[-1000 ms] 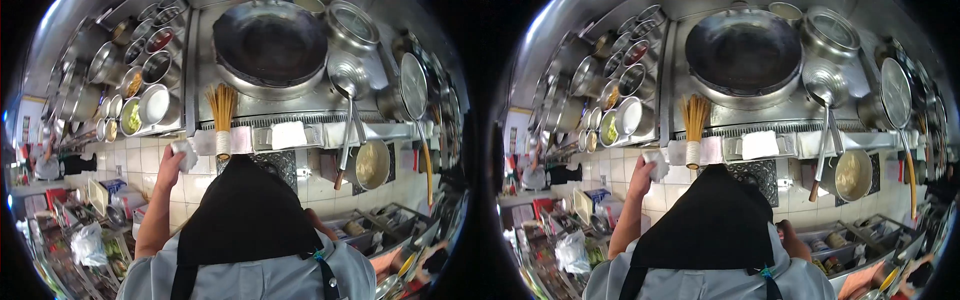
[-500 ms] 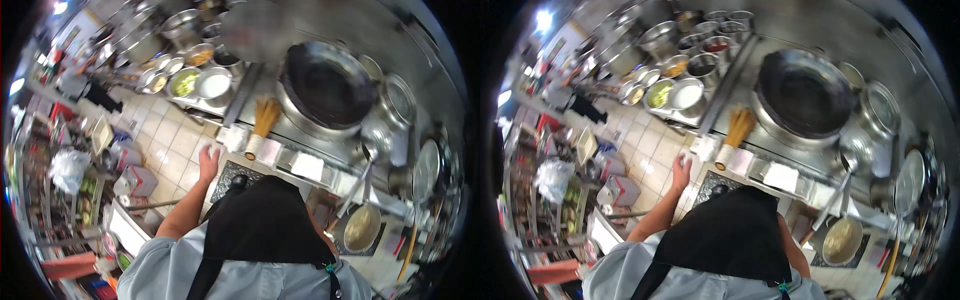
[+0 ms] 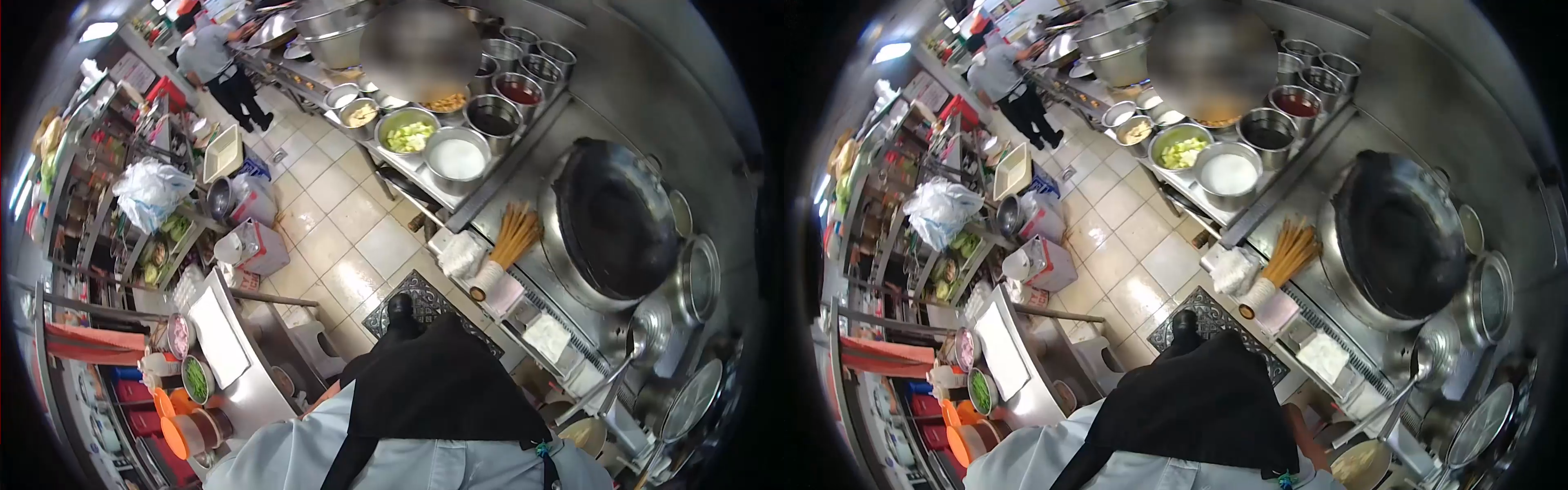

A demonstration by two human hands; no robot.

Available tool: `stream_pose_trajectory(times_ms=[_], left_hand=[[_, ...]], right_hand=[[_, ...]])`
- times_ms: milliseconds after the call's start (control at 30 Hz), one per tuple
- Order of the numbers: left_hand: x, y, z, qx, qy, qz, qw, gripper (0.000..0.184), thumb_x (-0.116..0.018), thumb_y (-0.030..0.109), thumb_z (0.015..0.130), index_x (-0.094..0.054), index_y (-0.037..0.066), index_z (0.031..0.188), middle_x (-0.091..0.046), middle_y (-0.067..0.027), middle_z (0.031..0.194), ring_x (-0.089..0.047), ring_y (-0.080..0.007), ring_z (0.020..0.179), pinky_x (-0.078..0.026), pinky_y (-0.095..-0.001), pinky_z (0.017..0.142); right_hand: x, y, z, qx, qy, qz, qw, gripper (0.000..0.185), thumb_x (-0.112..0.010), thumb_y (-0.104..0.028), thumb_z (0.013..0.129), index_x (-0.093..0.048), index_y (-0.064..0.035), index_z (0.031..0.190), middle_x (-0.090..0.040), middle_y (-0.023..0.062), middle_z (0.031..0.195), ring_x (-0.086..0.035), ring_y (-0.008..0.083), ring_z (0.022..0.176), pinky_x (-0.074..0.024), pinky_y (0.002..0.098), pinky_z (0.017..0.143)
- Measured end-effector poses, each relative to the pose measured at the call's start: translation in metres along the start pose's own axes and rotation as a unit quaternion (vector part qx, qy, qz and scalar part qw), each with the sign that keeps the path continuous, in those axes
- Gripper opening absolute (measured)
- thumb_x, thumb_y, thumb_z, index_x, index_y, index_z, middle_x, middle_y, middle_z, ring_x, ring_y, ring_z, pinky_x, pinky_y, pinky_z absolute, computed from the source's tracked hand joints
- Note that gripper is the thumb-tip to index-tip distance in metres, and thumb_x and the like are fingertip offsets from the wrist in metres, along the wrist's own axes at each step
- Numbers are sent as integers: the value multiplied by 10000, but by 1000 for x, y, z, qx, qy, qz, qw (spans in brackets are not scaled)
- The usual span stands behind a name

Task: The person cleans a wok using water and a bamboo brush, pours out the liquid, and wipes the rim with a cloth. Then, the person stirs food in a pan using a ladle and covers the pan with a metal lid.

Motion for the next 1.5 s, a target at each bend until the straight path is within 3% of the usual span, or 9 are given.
stream_pose_trajectory(times_ms=[467, 667, 767, 967, 1067, 1167, 1333, 1467, 1500], left_hand=[[127, -47, -11, 19, 86, -135, 987, 610, -570, 521, 1012, -606, -8, 1314, -694, -175, 1150, -646, -270, 1092, -502, -424, 995], [186, -79, -23, 31, 118, -185, 975, 592, -560, 510, 1019, -613, -4, 1307, -697, -164, 1138, -647, -262, 1088, -502, -417, 991], [204, -98, -26, 37, 134, -211, 968, 582, -556, 504, 1023, -616, -2, 1304, -698, -159, 1132, -647, -259, 1086, -502, -414, 988], [227, -118, -32, 50, 156, -252, 954, 565, -547, 493, 1030, -623, 2, 1298, -701, -148, 1120, -647, -252, 1082, -502, -408, 984], [236, -119, -31, 53, 164, -266, 948, 556, -542, 488, 1034, -626, 4, 1294, -702, -143, 1114, -647, -248, 1080, -502, -404, 981], [244, -119, -31, 60, 173, -278, 943, 547, -537, 482, 1037, -630, 6, 1291, -704, -137, 1108, -647, -244, 1078, -502, -401, 979], [258, -112, -33, 80, 198, -294, 931, 534, -530, 473, 1043, -635, 9, 1286, -706, -128, 1097, -647, -238, 1074, -501, -396, 975], [273, -101, -34, 96, 218, -299, 924, 523, -524, 465, 1048, -640, 12, 1282, -708, -121, 1089, -648, -233, 1071, -501, -391, 972], [277, -99, -34, 99, 222, -299, 923, 520, -522, 463, 1049, -641, 13, 1280, -708, -119, 1087, -648, -232, 1071, -501, -390, 972]], right_hand=[[0, -116, 63, 29, 2, -78, 997, 368, -646, -365, 904, -779, -30, 974, -754, 214, 955, -736, 376, 927, -558, 476, 823], [-30, -147, 121, 105, 37, -132, 985, 377, -656, -375, 897, -782, -31, 990, -752, 218, 952, -733, 386, 929, -556, 481, 832], [13, -264, 66, 111, 16, -184, 976, 367, -654, -360, 897, -782, -28, 986, -747, 228, 940, -737, 388, 925, -555, 495, 832], [5, -359, 101, 153, -70, -266, 949, 357, -637, -336, 895, -771, -16, 979, -746, 227, 996, -726, 394, 957, -553, 488, 823], [-9, -346, 160, 103, -80, -115, 985, 341, -634, -314, 901, -769, -21, 1011, -741, 230, 1041, -719, 398, 994, -551, 487, 826], [-6, -382, 173, 195, -109, -209, 952, 323, -647, -279, 902, -761, -18, 1053, -737, 239, 1073, -718, 393, 1029, -550, 488, 845], [-13, -399, 228, 116, -143, -71, 980, 306, -658, -245, 898, -757, -8, 1065, -740, 240, 1086, -726, 373, 1026, -550, 479, 856], [13, -482, 188, 162, -108, -210, 958, 312, -673, -226, 892, -747, 16, 1073, -744, 242, 1079, -736, 353, 994, -553, 459, 857], [16, -487, 189, 156, -113, -177, 965, 311, -669, -227, 896, -747, 17, 1073, -746, 241, 1070, -736, 352, 985, -553, 458, 850]])
Point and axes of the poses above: each hand's wrist, its own z-axis towards the middle knuckle, its own x-axis out of the back of the hand, y = z × x, the point moved 9 cm from there along z, towards the middle knuckle
